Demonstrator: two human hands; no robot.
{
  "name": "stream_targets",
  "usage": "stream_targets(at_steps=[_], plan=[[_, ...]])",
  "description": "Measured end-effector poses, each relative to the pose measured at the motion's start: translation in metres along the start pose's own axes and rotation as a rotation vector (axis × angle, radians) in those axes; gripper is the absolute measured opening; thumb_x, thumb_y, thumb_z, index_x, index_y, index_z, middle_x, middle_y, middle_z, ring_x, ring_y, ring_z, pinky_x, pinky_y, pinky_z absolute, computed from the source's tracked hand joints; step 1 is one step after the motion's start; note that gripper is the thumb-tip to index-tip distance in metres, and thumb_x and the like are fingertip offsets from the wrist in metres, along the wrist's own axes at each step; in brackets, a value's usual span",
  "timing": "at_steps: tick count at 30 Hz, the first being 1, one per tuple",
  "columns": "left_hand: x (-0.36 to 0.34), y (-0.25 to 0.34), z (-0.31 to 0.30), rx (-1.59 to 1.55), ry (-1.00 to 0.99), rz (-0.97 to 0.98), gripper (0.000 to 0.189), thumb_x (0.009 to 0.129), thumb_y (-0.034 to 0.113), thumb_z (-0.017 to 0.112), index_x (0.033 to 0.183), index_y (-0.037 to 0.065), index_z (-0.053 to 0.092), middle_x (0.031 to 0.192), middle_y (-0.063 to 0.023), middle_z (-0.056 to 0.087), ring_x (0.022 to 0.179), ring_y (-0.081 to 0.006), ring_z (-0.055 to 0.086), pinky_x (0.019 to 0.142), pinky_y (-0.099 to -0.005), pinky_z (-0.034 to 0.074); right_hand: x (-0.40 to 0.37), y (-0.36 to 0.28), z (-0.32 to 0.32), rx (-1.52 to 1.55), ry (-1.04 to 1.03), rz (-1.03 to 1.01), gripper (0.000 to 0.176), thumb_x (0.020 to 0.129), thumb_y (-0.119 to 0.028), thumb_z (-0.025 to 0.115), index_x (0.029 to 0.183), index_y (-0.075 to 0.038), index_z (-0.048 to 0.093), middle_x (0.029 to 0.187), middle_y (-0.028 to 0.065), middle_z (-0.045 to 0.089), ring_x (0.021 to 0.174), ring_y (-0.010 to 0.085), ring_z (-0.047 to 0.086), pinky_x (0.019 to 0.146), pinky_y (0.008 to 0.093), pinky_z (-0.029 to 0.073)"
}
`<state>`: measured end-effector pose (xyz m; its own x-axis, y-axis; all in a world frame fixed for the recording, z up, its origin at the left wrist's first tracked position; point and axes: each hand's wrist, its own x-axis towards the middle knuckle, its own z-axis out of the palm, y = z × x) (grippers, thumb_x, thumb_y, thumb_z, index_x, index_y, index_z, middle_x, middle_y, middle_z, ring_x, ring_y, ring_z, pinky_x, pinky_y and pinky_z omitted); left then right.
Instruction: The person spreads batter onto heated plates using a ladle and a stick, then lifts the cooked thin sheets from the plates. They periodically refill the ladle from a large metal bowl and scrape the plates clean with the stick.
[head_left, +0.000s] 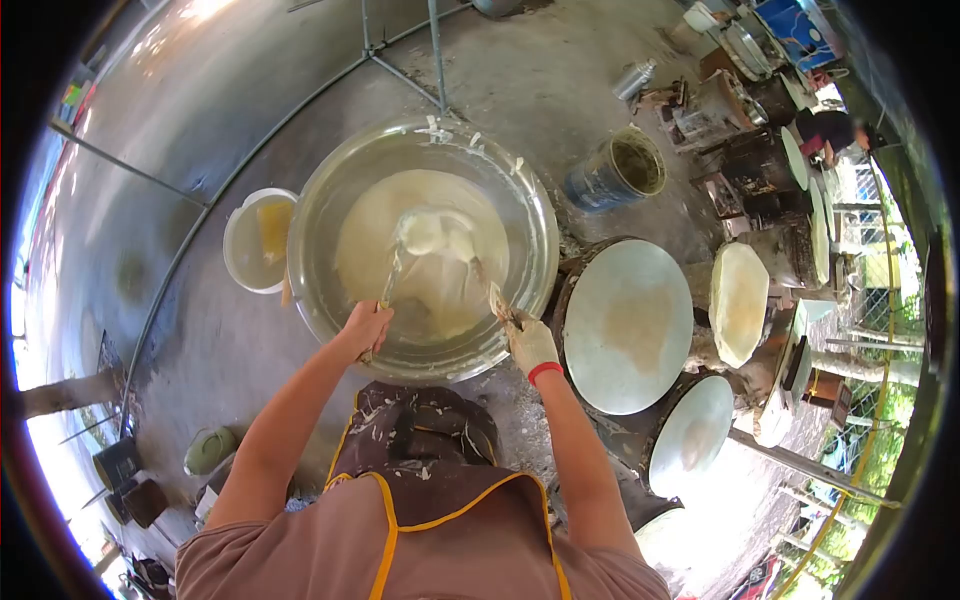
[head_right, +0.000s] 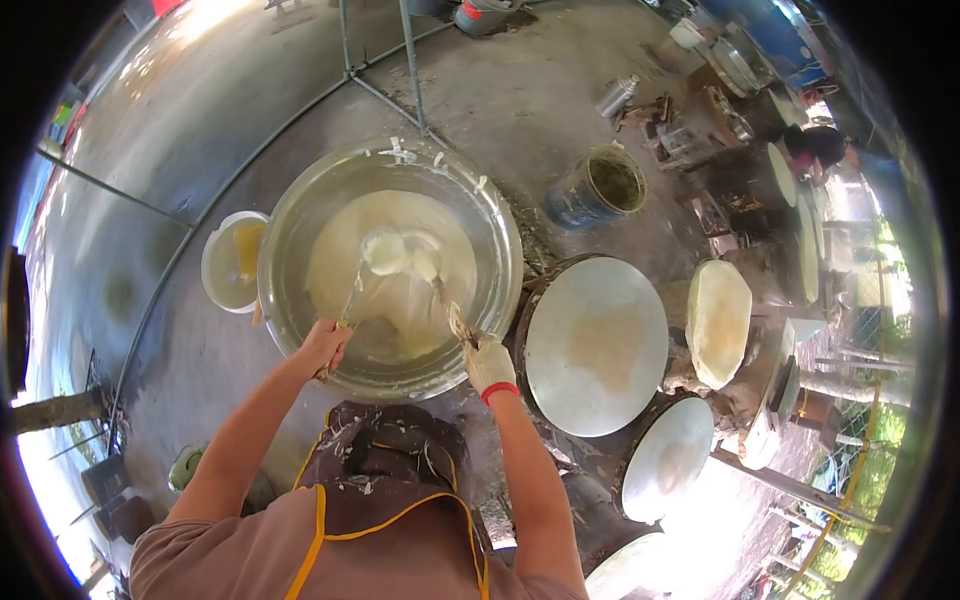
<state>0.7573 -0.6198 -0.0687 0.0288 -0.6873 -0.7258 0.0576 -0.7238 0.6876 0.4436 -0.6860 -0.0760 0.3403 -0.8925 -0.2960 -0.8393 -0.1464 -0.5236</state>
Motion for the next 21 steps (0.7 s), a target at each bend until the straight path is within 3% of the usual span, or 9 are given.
stream_targets(at_steps=[3, 4, 6, 8, 9, 11, 12, 17, 21], plan=[[0.036, -0.006, 0.008, 0.238, 0.117, -0.023, 0.017, 0.086, 0.018, 0.053, 0.081, 0.002, 0.048, 0.056, -0.0063, 0.047, 0.039, -0.0173, 0.046, 0.036, -0.0302, 0.038, 0.019, 0.015, 0.004, 0.104, -0.280, 0.203, 0.041, 0.087, -0.028, 0.054, 0.112, 0.004, 0.056, 0.083, 0.0178, 0.064, 0.066, 0.0281, 0.062, 0.063, 0.0350, 0.048], [0.061, -0.026, 0.007, 0.472, 0.216, 0.113, 0.018, 0.086, 0.018, 0.053, 0.083, 0.001, 0.048, 0.057, -0.0068, 0.047, 0.040, -0.0179, 0.047, 0.036, -0.0301, 0.038, 0.021, -0.004, -0.010, 0.498, -0.386, 0.490, 0.030, 0.089, -0.025, 0.050, 0.096, 0.001, 0.063, 0.067, 0.0110, 0.060, 0.056, 0.0211, 0.059, 0.054, 0.0336, 0.047], [0.109, -0.073, 0.003, 0.933, 0.413, 0.395, 0.019, 0.086, 0.019, 0.052, 0.087, 0.000, 0.049, 0.059, -0.0078, 0.048, 0.042, -0.0189, 0.049, 0.037, -0.0300, 0.039, 0.025, 0.000, 0.003, 0.742, -0.293, 0.577, 0.029, 0.088, -0.026, 0.052, 0.092, 0.000, 0.063, 0.063, 0.0063, 0.057, 0.047, 0.0156, 0.051, 0.045, 0.0297, 0.042], [0.099, -0.057, 0.025, 0.324, 0.096, -0.026, 0.017, 0.087, 0.019, 0.051, 0.085, 0.003, 0.047, 0.058, -0.0060, 0.046, 0.042, -0.0162, 0.045, 0.036, -0.0284, 0.037, 0.020, 0.004, 0.039, 0.784, -0.180, 0.505, 0.022, 0.088, -0.024, 0.054, 0.088, -0.003, 0.061, 0.058, 0.0006, 0.054, 0.037, 0.0108, 0.044, 0.033, 0.0261, 0.033], [0.090, -0.046, 0.033, 0.019, -0.060, -0.230, 0.017, 0.088, 0.019, 0.051, 0.083, 0.004, 0.047, 0.058, -0.0051, 0.044, 0.041, -0.0148, 0.044, 0.036, -0.0276, 0.036, 0.014, 0.003, 0.067, 1.023, -0.177, 0.595, 0.020, 0.087, -0.023, 0.055, 0.093, -0.004, 0.059, 0.059, 0.0003, 0.054, 0.037, 0.0103, 0.043, 0.032, 0.0254, 0.032], [0.064, -0.034, 0.038, -0.458, -0.265, -0.370, 0.018, 0.090, 0.019, 0.047, 0.077, 0.008, 0.043, 0.055, 0.0002, 0.039, 0.038, -0.0092, 0.037, 0.033, -0.0246, 0.031, 0.002, 0.003, 0.107, 1.504, -0.168, 0.763, 0.021, 0.087, -0.021, 0.058, 0.103, -0.006, 0.057, 0.061, -0.0002, 0.053, 0.037, 0.0091, 0.043, 0.030, 0.0240, 0.031], [0.049, -0.026, 0.038, -0.698, -0.366, -0.439, 0.020, 0.091, 0.019, 0.045, 0.074, 0.009, 0.042, 0.053, 0.0028, 0.036, 0.037, -0.0065, 0.034, 0.032, -0.0231, 0.028, -0.001, -0.004, 0.098, 1.428, -0.203, 0.764, 0.020, 0.087, -0.020, 0.058, 0.103, -0.007, 0.057, 0.061, -0.0005, 0.053, 0.037, 0.0091, 0.043, 0.030, 0.0238, 0.031], [-0.046, 0.081, 0.028, -0.719, -0.529, -0.112, 0.024, 0.093, 0.021, 0.045, 0.071, 0.015, 0.039, 0.053, 0.0077, 0.030, 0.037, -0.0016, 0.028, 0.030, -0.0180, 0.022, -0.007, -0.117, -0.026, 1.367, -0.121, 0.631, 0.033, 0.090, -0.023, 0.054, 0.119, -0.009, 0.053, 0.062, -0.0009, 0.050, 0.045, 0.0061, 0.043, 0.033, 0.0193, 0.028], [-0.140, 0.212, 0.035, -0.576, -0.430, 0.344, 0.020, 0.094, 0.028, 0.046, 0.080, 0.013, 0.045, 0.052, 0.0076, 0.029, 0.034, -0.0014, 0.025, 0.028, -0.0184, 0.019, -0.013, -0.188, -0.150, 1.526, -0.099, 0.150, 0.031, 0.092, -0.022, 0.051, 0.119, -0.006, 0.051, 0.065, 0.0001, 0.048, 0.045, 0.0061, 0.041, 0.035, 0.0182, 0.028]])
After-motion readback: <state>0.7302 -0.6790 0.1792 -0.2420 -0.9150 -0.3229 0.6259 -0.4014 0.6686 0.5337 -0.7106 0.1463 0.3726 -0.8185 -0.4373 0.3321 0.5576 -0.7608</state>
